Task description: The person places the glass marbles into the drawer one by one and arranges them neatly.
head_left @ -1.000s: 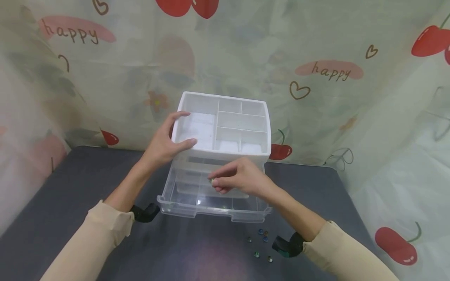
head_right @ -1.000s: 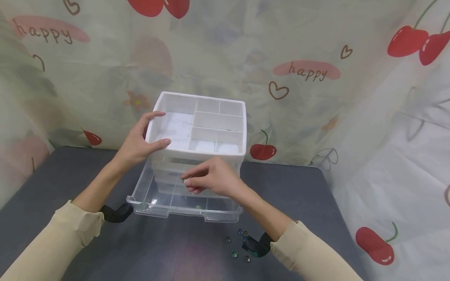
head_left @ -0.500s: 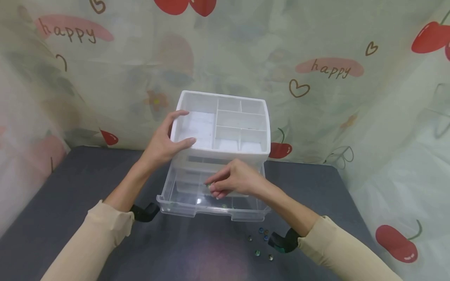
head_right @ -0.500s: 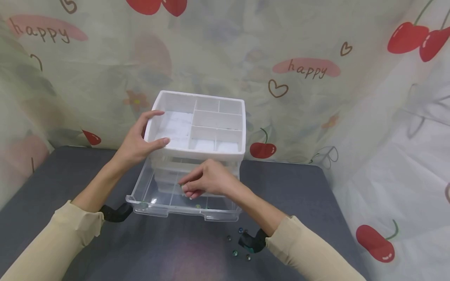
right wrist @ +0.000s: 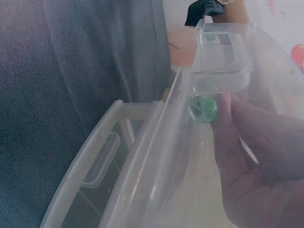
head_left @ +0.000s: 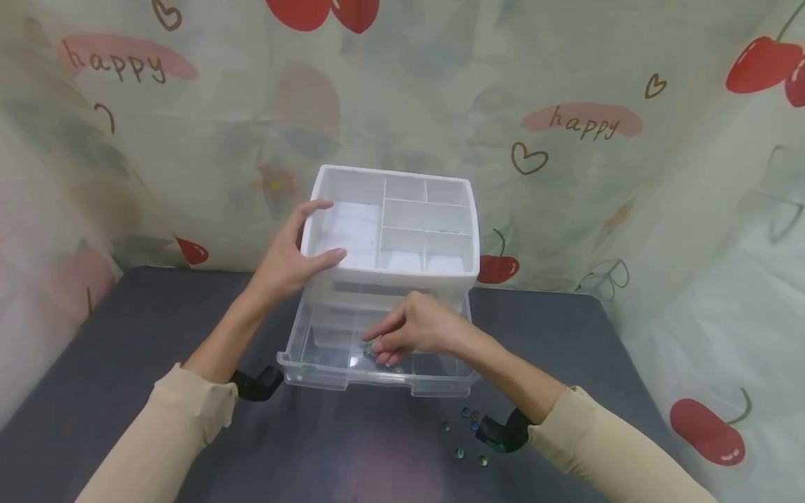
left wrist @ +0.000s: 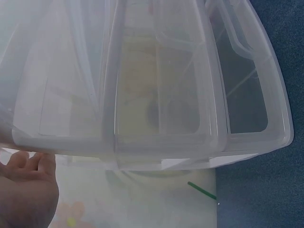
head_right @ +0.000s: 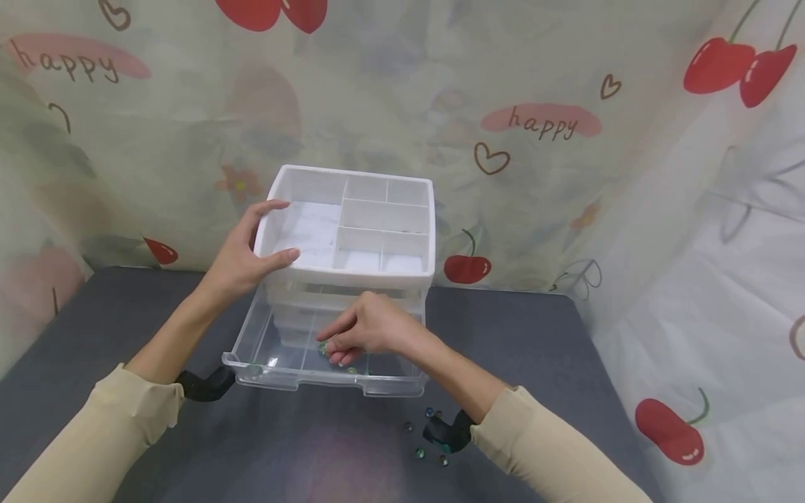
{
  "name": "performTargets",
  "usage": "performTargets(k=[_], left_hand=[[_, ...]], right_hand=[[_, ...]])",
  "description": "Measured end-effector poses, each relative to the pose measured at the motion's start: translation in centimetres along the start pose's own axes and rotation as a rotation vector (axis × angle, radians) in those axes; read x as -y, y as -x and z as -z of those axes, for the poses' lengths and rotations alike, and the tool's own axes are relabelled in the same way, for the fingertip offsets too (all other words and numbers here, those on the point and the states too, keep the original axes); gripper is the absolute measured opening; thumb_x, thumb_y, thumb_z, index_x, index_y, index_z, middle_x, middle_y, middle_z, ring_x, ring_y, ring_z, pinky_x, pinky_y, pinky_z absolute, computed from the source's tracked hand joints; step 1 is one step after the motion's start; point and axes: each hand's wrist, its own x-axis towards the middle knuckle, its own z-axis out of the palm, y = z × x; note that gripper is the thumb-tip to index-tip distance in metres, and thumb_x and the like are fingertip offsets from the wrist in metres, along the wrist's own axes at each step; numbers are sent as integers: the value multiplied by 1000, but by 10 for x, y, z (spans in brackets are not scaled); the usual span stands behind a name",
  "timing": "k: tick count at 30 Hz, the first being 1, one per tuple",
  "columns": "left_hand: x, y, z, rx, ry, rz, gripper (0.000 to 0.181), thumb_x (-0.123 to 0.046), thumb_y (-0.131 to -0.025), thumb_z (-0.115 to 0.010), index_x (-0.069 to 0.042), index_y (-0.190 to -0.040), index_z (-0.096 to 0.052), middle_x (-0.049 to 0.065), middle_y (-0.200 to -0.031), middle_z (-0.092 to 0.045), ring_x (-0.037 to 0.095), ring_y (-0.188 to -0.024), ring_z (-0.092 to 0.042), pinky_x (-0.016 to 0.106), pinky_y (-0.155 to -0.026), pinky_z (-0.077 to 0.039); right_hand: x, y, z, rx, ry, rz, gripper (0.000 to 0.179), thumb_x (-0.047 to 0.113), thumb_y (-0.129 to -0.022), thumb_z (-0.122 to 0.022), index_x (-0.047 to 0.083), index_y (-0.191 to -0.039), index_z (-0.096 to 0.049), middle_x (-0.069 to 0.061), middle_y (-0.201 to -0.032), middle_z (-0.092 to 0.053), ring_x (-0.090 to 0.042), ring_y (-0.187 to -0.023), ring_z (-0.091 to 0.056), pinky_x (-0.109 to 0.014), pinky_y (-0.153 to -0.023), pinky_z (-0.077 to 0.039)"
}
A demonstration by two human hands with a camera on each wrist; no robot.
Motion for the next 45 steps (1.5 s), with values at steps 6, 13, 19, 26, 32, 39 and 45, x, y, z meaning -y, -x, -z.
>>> performTargets(k=[6, 13, 19, 26, 32, 39, 45], left_hand=[[3, 2, -1, -3, -13, 2, 72, -16, -87, -77, -21, -148, -40, 9, -151, -36, 29, -114, -51, 43, -87, -44], [4, 4, -3, -7, 0, 5, 71, -16, -86, -77, -20, -148, -41, 6, -151, -36, 27, -113, -49, 41, -88, -43], [4, 5, -3, -5, 9, 6, 71, -15, -86, -77, -19, -148, -41, 6, -154, -33, 28, -122, -45, 47, -94, -40], [5, 5, -3, -5, 15, -6, 72, -14, -86, -78, -19, -148, -42, 4, -156, -31, 23, -141, -30, 51, -105, -32], [3, 3, -3, -9, 28, 4, 71, -15, -86, -77, -20, -147, -42, 3, -156, -31, 24, -138, -33, 50, -105, -33], [2, 1, -4, -10, 34, -11, 71, -14, -86, -77, -18, -147, -42, 4, -156, -31, 26, -137, -35, 49, -103, -35], [1, 0, -1, -12, 43, -5, 71, -15, -86, -78, -18, -147, -42, 4, -156, -31, 24, -140, -31, 50, -106, -32]], right_hand=[[-1, 2, 1, -3, -18, 20, 18, 1, -88, -73, -2, -105, -76, -11, -78, -74, -20, -68, -72, -34, -67, -58], [1, 11, 8, -15, -98, 124, 24, 5, -90, -73, -5, -111, -73, -12, -86, -74, -22, -75, -72, -37, -73, -58], [3, 28, 15, -74, -203, 187, 24, 9, -90, -74, 0, -112, -73, -20, -96, -73, -25, -82, -72, -42, -79, -57], [-6, 51, 21, -144, -268, 228, 24, 7, -90, -73, -3, -112, -72, -20, -98, -73, -24, -80, -72, -43, -78, -57], [-14, 76, 20, -165, -300, 251, 24, 8, -89, -74, -4, -111, -72, -19, -97, -73, -25, -80, -72, -43, -76, -57], [-27, 96, 21, -211, -297, 290, 23, 5, -90, -72, -5, -110, -71, -18, -94, -73, -20, -77, -71, -40, -74, -58], [-43, 107, 22, -212, -314, 334, 24, 1, -90, -69, -11, -111, -68, -16, -96, -74, -18, -78, -71, -38, -74, -58]])
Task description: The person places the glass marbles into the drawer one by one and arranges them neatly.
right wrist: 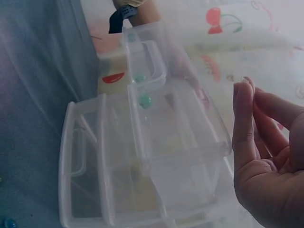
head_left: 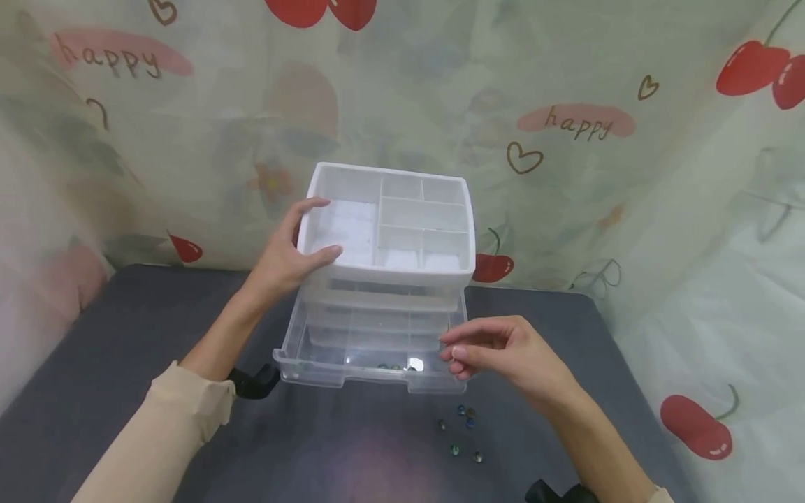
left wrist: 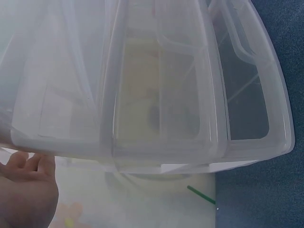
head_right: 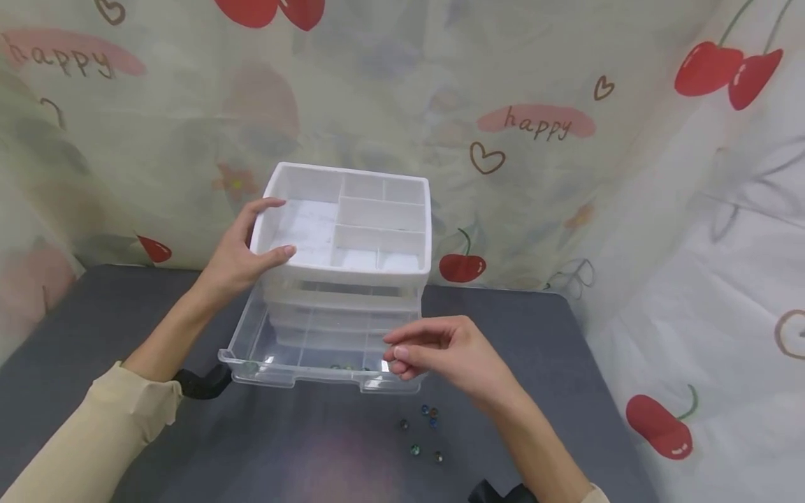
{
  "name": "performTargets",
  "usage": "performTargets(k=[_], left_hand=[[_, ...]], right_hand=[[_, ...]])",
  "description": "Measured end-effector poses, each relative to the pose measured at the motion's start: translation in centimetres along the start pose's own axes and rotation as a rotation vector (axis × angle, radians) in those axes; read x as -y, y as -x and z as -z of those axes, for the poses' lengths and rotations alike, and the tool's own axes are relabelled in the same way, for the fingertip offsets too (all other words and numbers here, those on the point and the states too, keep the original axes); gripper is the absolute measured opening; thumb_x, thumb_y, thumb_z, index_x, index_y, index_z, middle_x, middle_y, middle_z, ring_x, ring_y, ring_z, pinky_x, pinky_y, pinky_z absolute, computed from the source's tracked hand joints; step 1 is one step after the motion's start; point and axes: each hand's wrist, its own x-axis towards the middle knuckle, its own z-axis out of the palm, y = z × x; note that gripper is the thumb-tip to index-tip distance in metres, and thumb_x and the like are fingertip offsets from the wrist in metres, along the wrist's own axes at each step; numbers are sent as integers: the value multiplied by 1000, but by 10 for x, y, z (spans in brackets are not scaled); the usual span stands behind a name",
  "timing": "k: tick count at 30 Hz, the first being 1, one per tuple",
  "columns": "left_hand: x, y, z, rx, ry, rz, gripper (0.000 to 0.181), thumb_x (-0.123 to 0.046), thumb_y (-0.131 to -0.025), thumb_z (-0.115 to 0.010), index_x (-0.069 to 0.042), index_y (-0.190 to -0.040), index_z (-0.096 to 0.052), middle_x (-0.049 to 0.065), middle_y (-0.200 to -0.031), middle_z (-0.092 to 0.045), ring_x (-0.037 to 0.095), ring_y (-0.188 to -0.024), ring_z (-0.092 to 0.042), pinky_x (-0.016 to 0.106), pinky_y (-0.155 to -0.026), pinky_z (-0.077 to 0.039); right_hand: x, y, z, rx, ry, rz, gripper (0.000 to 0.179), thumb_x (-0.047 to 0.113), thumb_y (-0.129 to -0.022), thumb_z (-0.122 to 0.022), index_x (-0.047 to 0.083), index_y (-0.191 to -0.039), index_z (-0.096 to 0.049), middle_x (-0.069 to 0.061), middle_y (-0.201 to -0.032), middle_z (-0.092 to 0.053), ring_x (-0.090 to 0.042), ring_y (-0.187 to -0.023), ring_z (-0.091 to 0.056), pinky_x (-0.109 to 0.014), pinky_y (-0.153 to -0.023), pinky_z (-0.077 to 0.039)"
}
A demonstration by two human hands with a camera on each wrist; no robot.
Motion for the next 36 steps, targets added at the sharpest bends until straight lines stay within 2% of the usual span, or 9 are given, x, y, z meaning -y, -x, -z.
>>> performTargets(k=[6, 10, 13, 16, 20, 24, 30, 36], left_hand=[[0, 0, 0, -2, 9, 5, 71, -14, -85, -78, -18, -147, -43, 4, -156, -31, 26, -138, -33, 49, -104, -33], [-2, 1, 1, -9, 5, 11, 70, -13, -85, -77, -17, -146, -43, 4, -156, -32, 25, -137, -34, 47, -104, -33], [-3, 2, 2, -14, -2, 20, 70, -12, -86, -77, -18, -147, -43, 4, -155, -33, 26, -131, -39, 40, -99, -37], [-3, 1, 1, -7, -4, 21, 71, -12, -86, -77, -19, -147, -42, 6, -152, -34, 28, -119, -46, 34, -91, -41], [-4, 1, -2, 2, 2, 17, 73, -11, -86, -77, -18, -148, -40, 6, -153, -33, 28, -121, -45, 36, -92, -39], [-4, 1, -1, 1, 6, 17, 74, -9, -85, -77, -17, -149, -40, 6, -154, -32, 29, -121, -44, 35, -92, -38], [-2, 0, 1, 5, -13, 19, 71, -13, -87, -76, -18, -148, -41, 7, -152, -34, 28, -114, -48, 31, -87, -42], [-1, 0, 0, 13, -31, 16, 70, -14, -87, -76, -19, -147, -41, 6, -153, -34, 28, -116, -47, 38, -90, -41]], right_hand=[[-12, 19, 5, 18, -21, 72, 21, -4, -92, -65, -15, -110, -66, -14, -95, -74, -16, -78, -70, -38, -72, -58], [-23, 32, 8, 19, -48, 91, 19, -6, -93, -62, -10, -110, -68, -12, -97, -74, -16, -78, -70, -36, -71, -58], [-30, 39, 10, -5, -56, 115, 17, -8, -93, -61, -10, -108, -68, -10, -96, -74, -15, -78, -70, -36, -70, -58], [-39, 47, 12, -63, -43, 125, 14, -9, -92, -61, -9, -104, -69, -8, -91, -74, -13, -76, -69, -35, -69, -57], [-51, 58, 13, -130, 4, 77, 11, -5, -93, -63, -5, -101, -70, -7, -89, -73, -14, -75, -69, -34, -70, -57], [-67, 64, 14, -150, 50, 38, 12, -1, -93, -65, -4, -102, -71, -7, -90, -74, -15, -77, -69, -34, -73, -57], [-98, 75, 13, -150, 29, -9, 16, -1, -92, -66, -10, -105, -69, -11, -95, -74, -16, -83, -71, -35, -75, -57], [-126, 86, 9, -182, 47, -93, 27, 4, -91, -69, -15, -109, -65, -15, -99, -72, -16, -82, -70, -32, -75, -57]])
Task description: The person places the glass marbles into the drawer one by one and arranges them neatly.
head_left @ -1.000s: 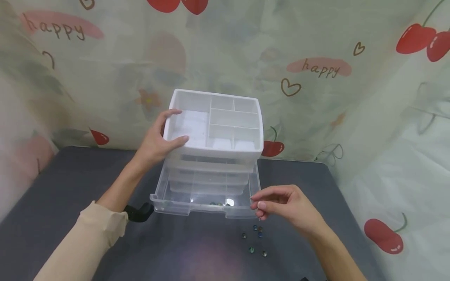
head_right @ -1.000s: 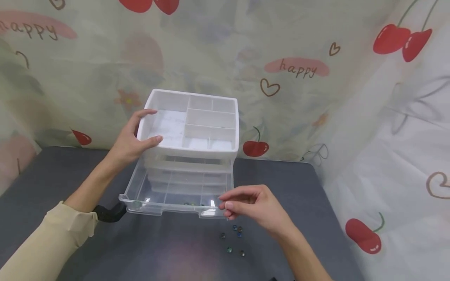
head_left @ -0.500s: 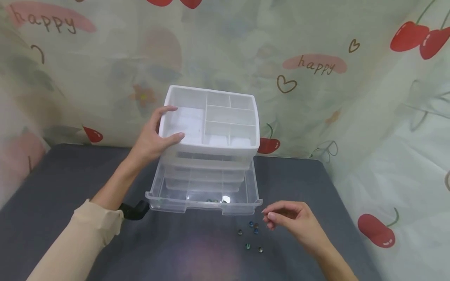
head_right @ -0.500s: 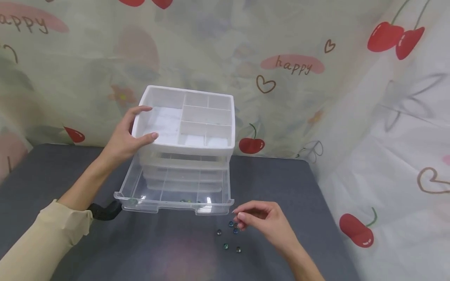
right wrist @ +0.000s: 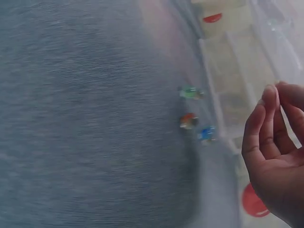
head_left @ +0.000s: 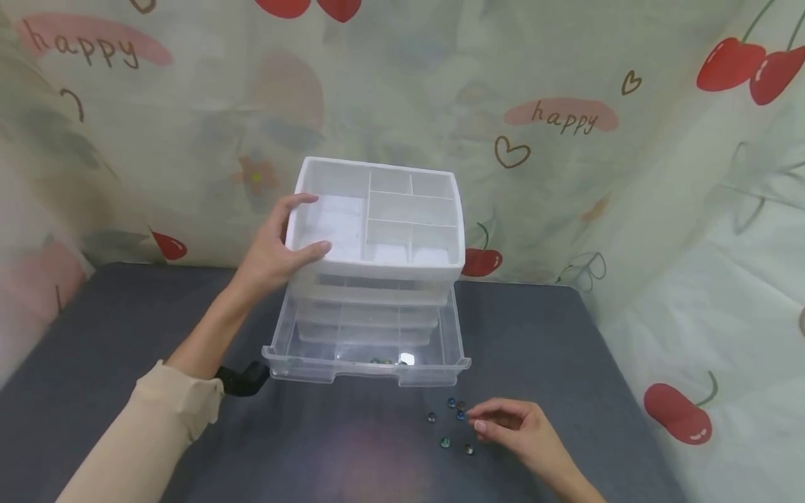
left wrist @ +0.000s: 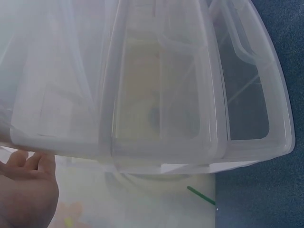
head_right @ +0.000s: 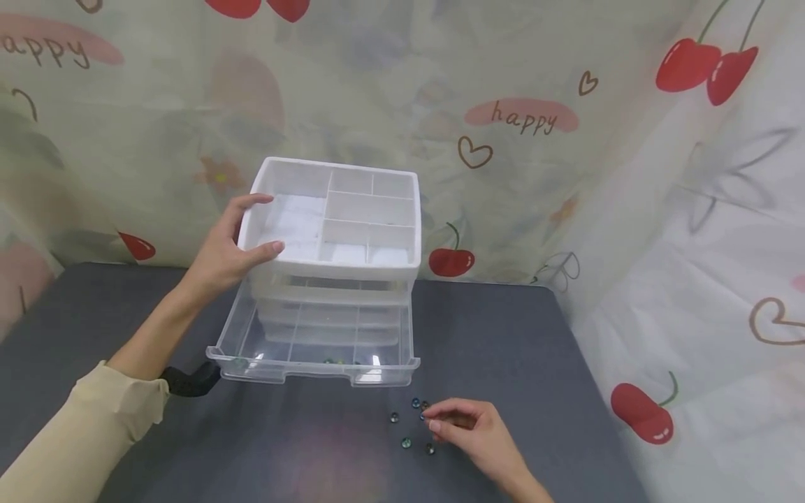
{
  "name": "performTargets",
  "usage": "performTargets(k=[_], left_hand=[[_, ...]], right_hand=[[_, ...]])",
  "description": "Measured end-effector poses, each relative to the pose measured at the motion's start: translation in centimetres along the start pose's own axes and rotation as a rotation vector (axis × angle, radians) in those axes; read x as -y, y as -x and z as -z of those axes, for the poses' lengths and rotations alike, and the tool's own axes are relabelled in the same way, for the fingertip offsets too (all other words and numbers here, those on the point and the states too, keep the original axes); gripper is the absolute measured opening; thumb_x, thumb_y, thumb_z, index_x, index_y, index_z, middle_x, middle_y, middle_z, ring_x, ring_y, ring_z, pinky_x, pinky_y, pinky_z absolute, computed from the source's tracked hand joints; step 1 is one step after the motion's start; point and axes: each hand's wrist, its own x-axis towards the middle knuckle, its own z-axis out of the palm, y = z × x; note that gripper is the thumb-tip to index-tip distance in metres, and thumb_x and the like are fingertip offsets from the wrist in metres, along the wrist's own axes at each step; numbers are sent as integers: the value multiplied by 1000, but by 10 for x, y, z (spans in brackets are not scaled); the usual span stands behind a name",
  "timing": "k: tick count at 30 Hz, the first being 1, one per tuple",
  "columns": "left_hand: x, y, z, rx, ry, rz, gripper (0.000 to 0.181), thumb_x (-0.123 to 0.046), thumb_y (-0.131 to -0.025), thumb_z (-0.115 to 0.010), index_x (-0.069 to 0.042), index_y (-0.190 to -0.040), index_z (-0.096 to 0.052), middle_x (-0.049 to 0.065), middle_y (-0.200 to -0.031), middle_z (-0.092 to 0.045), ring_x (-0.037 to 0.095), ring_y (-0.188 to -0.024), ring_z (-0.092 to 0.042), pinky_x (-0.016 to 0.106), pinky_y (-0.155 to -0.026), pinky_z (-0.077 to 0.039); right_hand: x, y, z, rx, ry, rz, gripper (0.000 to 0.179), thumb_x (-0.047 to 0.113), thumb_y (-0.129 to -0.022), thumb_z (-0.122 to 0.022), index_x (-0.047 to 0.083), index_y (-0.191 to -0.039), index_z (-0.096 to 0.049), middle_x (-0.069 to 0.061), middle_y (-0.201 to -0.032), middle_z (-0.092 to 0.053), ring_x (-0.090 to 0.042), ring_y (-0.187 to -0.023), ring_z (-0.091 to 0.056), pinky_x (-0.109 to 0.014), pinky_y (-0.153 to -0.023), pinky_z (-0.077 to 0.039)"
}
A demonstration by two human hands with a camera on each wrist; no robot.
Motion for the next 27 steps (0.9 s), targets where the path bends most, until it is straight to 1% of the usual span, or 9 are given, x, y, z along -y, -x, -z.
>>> performTargets(k=[2, 6, 10, 13, 15, 18, 22, 24, 27], left_hand=[[1, 0, -1, 3, 2, -8, 71, -13, -87, -76, -18, -148, -41, 6, -154, -32, 29, -119, -45, 40, -92, -40], [1, -1, -3, 3, 18, -18, 72, -10, -86, -76, -16, -148, -41, 6, -155, -31, 28, -125, -42, 40, -95, -37], [1, 0, -4, 2, 38, -21, 72, -9, -86, -76, -15, -147, -41, 6, -155, -31, 27, -128, -39, 39, -97, -36], [1, 1, -3, -4, 47, -25, 71, -7, -85, -76, -13, -147, -41, 6, -155, -32, 26, -133, -36, 41, -102, -33], [1, 3, -2, -9, 40, -22, 71, -7, -85, -76, -13, -147, -41, 6, -155, -32, 25, -136, -33, 42, -104, -32], [1, 4, -1, -16, 27, -23, 70, -8, -85, -76, -14, -146, -42, 7, -154, -33, 25, -135, -34, 42, -104, -32], [1, 4, -1, -22, 3, -28, 68, -10, -86, -76, -15, -146, -43, 6, -153, -35, 26, -129, -40, 37, -99, -35], [2, 2, -2, -26, 1, -29, 68, -11, -86, -76, -16, -145, -43, 5, -152, -36, 26, -126, -41, 33, -96, -36], [2, 1, -3, -29, 14, -27, 68, -11, -86, -76, -17, -145, -43, 5, -152, -36, 26, -125, -42, 30, -94, -37]], right_hand=[[-9, 3, -1, -3, 14, -7, 26, 5, -91, -70, -14, -108, -66, -17, -99, -72, -13, -82, -69, -31, -74, -57], [-23, 7, -1, 6, 33, 14, 23, 3, -91, -70, -11, -108, -67, -19, -101, -71, -9, -82, -67, -28, -72, -56], [-32, 10, -2, -16, 61, 13, 22, 4, -89, -72, -6, -108, -69, -13, -101, -70, -8, -78, -66, -25, -68, -53], [-39, 12, -2, -10, 68, 3, 24, 5, -88, -72, -5, -110, -69, -10, -104, -68, -8, -75, -64, -25, -66, -52], [-43, 12, -3, 9, 68, 7, 25, 5, -88, -72, -6, -111, -69, -12, -107, -67, -9, -76, -64, -26, -67, -53], [-48, 13, -4, 18, 86, -2, 28, 6, -87, -73, -5, -112, -68, -17, -109, -66, -10, -75, -64, -26, -66, -53], [-50, 15, -5, -14, 149, -38, 26, 7, -85, -76, 0, -110, -71, -17, -107, -66, -11, -73, -63, -26, -65, -53], [-51, 14, -5, -28, 198, -48, 25, 8, -84, -78, 4, -108, -73, -14, -105, -66, -11, -72, -64, -27, -65, -54], [-53, 13, -6, -41, 298, -30, 21, 14, -84, -80, 11, -104, -75, -7, -101, -67, -11, -72, -65, -27, -64, -54]])
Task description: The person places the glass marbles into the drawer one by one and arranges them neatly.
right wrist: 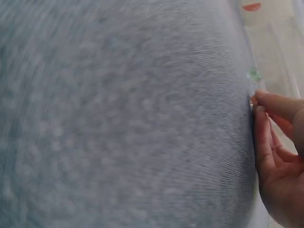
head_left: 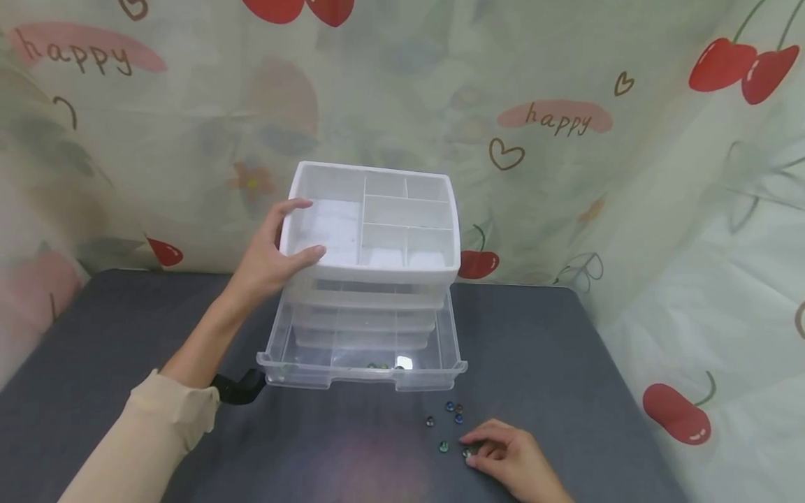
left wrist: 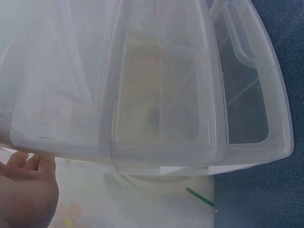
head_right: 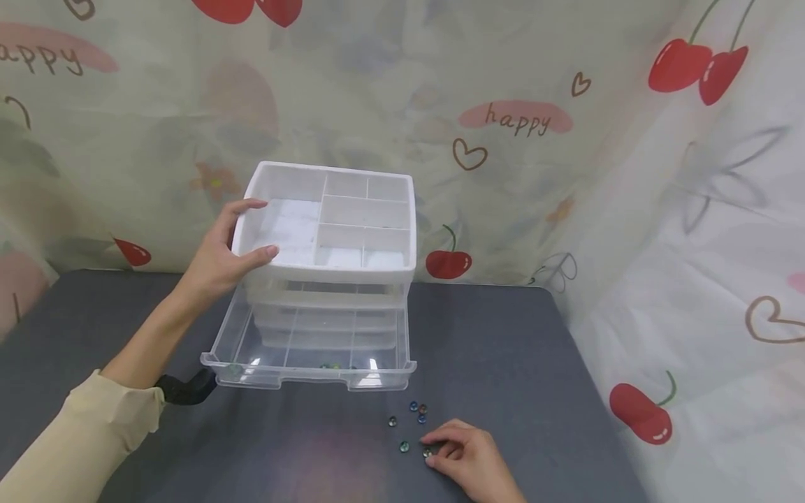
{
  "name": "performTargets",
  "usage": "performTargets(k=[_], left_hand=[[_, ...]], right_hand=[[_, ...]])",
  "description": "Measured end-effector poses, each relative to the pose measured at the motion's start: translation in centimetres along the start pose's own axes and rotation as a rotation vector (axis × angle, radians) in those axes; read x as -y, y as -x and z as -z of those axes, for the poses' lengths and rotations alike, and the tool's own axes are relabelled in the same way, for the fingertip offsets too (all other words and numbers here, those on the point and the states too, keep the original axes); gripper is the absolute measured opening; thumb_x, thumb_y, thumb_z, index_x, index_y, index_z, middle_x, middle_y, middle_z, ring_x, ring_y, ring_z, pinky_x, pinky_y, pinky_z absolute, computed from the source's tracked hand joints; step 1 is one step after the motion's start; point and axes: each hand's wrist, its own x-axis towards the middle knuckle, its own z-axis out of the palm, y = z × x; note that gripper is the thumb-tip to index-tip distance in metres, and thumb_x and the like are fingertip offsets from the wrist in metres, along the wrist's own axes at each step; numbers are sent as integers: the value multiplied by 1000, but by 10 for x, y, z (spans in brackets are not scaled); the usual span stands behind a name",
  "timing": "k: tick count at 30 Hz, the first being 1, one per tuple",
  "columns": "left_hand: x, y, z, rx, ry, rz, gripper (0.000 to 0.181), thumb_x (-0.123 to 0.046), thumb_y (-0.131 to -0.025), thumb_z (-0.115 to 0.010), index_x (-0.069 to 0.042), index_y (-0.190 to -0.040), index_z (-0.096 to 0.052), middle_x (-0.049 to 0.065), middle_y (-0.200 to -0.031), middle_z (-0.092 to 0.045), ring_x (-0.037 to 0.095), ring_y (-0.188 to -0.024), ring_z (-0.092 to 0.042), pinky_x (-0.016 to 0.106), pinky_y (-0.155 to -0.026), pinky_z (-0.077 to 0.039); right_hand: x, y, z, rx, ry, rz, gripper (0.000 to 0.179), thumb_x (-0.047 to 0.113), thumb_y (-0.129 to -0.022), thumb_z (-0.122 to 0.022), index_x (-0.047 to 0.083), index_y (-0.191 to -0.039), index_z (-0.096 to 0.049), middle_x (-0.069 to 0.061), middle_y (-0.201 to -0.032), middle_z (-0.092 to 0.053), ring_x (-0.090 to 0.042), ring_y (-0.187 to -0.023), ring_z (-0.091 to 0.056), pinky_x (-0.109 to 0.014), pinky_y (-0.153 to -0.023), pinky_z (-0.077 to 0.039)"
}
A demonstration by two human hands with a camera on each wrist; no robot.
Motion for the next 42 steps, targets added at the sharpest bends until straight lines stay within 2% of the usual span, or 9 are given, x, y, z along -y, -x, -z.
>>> performTargets(k=[4, 8, 12, 20, 26, 32, 39, 42], left_hand=[[0, 0, 0, 2, 3, 0, 67, -12, -86, -76, -16, -145, -43, 5, -153, -35, 25, -130, -38, 31, -97, -35], [0, -1, 0, 10, 11, 3, 68, -9, -86, -75, -13, -146, -41, 7, -154, -33, 25, -134, -35, 38, -101, -33], [-2, -1, -1, 17, 25, 2, 70, -5, -86, -74, -11, -146, -41, 7, -154, -32, 24, -138, -31, 46, -104, -30], [-5, 0, 1, 12, 17, 0, 69, -8, -86, -75, -15, -146, -42, 4, -154, -33, 24, -129, -39, 34, -97, -35], [-2, 0, 0, 17, 19, -1, 68, -8, -88, -73, -15, -147, -41, 6, -152, -34, 28, -117, -46, 30, -89, -40], [-1, 1, -1, 15, 15, -3, 68, -7, -87, -73, -14, -147, -41, 7, -152, -34, 28, -117, -46, 31, -90, -39], [-1, 1, -1, 21, 2, 8, 69, -8, -88, -74, -15, -148, -40, 6, -154, -32, 28, -124, -42, 38, -94, -38], [-2, 1, 0, 24, 7, 11, 68, -10, -88, -74, -16, -147, -40, 5, -154, -31, 26, -128, -39, 43, -97, -36]], right_hand=[[-1, -2, -3, -36, 107, 31, 16, 20, -83, -81, 18, -98, -78, 3, -93, -66, -8, -71, -65, -27, -64, -54], [-3, -4, -6, -61, 133, 42, 14, 22, -82, -81, 21, -96, -79, 6, -90, -65, -7, -71, -64, -26, -63, -53], [-3, -5, -4, -60, 107, -1, 14, 22, -83, -81, 22, -97, -79, 3, -90, -66, -9, -71, -64, -27, -62, -53], [-1, -8, -2, -73, 22, -81, 18, 27, -86, -78, 18, -102, -79, -3, -93, -71, -13, -66, -65, -31, -58, -55], [2, -8, -2, -89, -75, -135, 24, 24, -86, -78, 9, -104, -77, -5, -87, -74, -15, -67, -68, -34, -58, -56], [5, -9, 0, -60, -135, -84, 24, 15, -88, -75, 0, -107, -74, -12, -88, -74, -14, -67, -68, -34, -60, -57], [12, -17, 4, -51, -178, 68, 24, 6, -88, -74, -9, -106, -70, -21, -92, -72, -16, -72, -70, -33, -66, -58], [16, -20, 7, -60, -179, 116, 23, 3, -87, -73, -10, -106, -70, -20, -90, -72, -18, -72, -71, -34, -66, -58]])
